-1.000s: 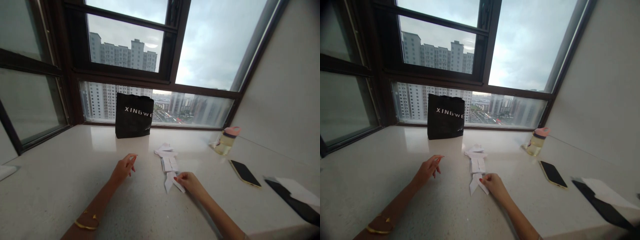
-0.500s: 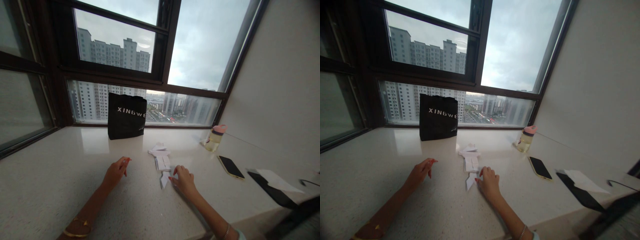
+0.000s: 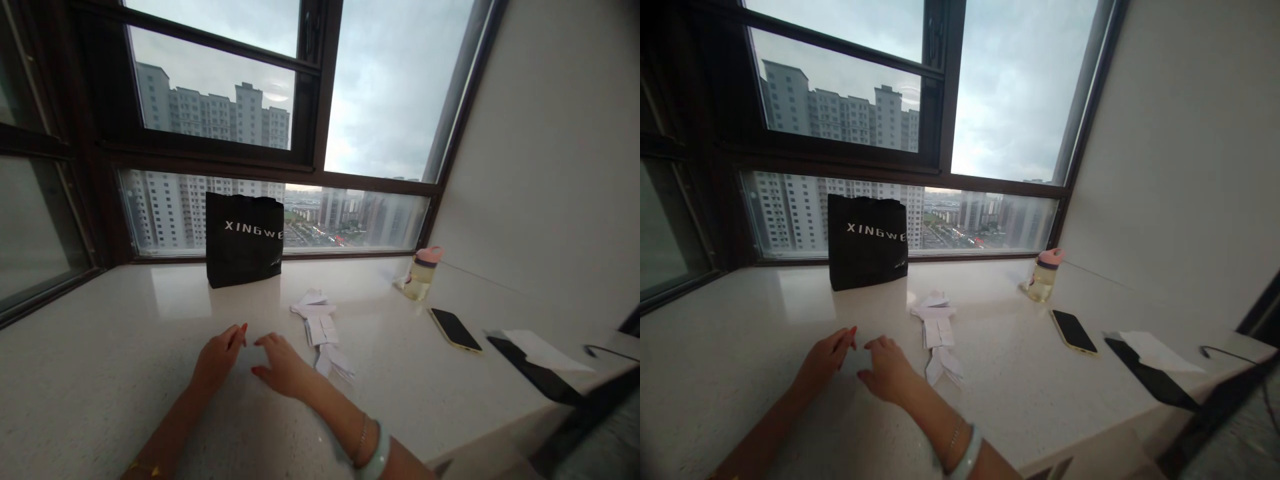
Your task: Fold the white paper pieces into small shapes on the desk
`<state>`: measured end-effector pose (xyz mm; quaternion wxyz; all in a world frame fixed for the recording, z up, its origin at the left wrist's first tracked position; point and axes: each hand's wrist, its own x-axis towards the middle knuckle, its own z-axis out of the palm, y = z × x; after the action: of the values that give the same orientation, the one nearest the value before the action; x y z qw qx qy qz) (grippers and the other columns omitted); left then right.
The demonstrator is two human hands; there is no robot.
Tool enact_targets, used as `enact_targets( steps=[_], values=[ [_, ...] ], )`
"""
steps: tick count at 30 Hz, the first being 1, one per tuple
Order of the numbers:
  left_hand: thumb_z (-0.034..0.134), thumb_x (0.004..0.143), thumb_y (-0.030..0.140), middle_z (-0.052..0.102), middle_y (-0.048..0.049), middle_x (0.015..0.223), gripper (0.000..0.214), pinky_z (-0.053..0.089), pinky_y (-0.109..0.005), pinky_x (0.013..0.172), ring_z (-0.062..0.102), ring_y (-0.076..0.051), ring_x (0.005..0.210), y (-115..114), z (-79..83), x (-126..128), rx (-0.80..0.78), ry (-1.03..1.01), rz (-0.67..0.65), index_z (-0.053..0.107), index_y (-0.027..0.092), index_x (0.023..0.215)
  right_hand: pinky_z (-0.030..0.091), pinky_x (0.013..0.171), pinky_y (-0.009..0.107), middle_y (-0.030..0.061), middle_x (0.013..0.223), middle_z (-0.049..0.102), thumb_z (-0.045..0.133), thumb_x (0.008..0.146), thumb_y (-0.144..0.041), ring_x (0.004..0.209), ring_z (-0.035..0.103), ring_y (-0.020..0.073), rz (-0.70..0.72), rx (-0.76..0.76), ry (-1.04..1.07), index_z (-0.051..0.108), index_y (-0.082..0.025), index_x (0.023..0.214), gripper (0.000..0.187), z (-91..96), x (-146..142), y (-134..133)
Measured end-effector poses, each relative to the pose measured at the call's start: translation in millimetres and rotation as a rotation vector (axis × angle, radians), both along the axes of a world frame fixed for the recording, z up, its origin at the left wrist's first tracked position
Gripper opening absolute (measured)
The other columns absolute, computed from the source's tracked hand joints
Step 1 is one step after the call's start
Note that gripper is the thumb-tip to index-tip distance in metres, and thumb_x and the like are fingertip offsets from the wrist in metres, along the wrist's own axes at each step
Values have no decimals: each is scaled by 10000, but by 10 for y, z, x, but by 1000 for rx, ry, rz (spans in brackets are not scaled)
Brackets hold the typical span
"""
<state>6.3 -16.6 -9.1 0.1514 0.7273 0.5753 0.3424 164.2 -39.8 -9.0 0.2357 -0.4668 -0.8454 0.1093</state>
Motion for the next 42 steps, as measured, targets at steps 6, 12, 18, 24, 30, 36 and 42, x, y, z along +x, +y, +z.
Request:
enact_targets(
  steps=[6,12,18,24,30,36,42],
  values=[
    [243,832,374,589,-21,598,330,331,-222,543,544,-149,564,51,-2,-43,-9,185,148,467,210,653,312,965,445,214,1258,423,441,814,-262,1217,332,284,124,-20,-125,293,-45,1274,530,-312,-455,348],
    [267,820,357,655,-68,758,314,389,-245,640,601,-178,711,150,-134,-49,-111,251,35,523,203,724,308,985,447,242,1313,356,482,790,-312,1238,305,290,175,-9,-146,242,2,1301,647,-424,-400,425],
    [263,788,344,660,-107,891,358,415,-286,762,606,-204,843,235,-236,-72,-176,176,-67,577,173,813,325,972,455,242,1292,388,440,799,-277,1219,339,295,162,38,-176,299,14,1275,575,-430,-404,413],
    [269,775,350,661,-103,877,362,419,-307,777,605,-209,832,235,-240,-84,-167,133,-67,582,172,809,366,939,460,232,1258,433,448,795,-260,1193,379,284,156,104,-136,326,-22,1265,541,-478,-409,430],
    [258,787,352,660,-95,857,355,424,-303,753,608,-204,809,230,-236,-76,-165,135,-70,568,179,788,351,958,435,235,1253,438,452,791,-264,1184,387,285,154,75,-133,342,9,1249,545,-459,-410,436],
    [252,805,357,655,-77,811,348,427,-300,730,608,-198,780,237,-260,-86,-169,153,-56,557,192,784,365,943,431,213,1235,464,458,786,-252,1172,406,268,147,126,-114,353,-35,1247,520,-480,-413,440],
    [228,811,365,649,-98,840,367,422,-309,754,603,-207,808,226,-259,-83,-183,166,-66,545,179,809,364,947,412,228,1229,464,476,777,-276,1169,406,275,156,126,-123,356,-4,1239,550,-486,-407,450]
  ],
)
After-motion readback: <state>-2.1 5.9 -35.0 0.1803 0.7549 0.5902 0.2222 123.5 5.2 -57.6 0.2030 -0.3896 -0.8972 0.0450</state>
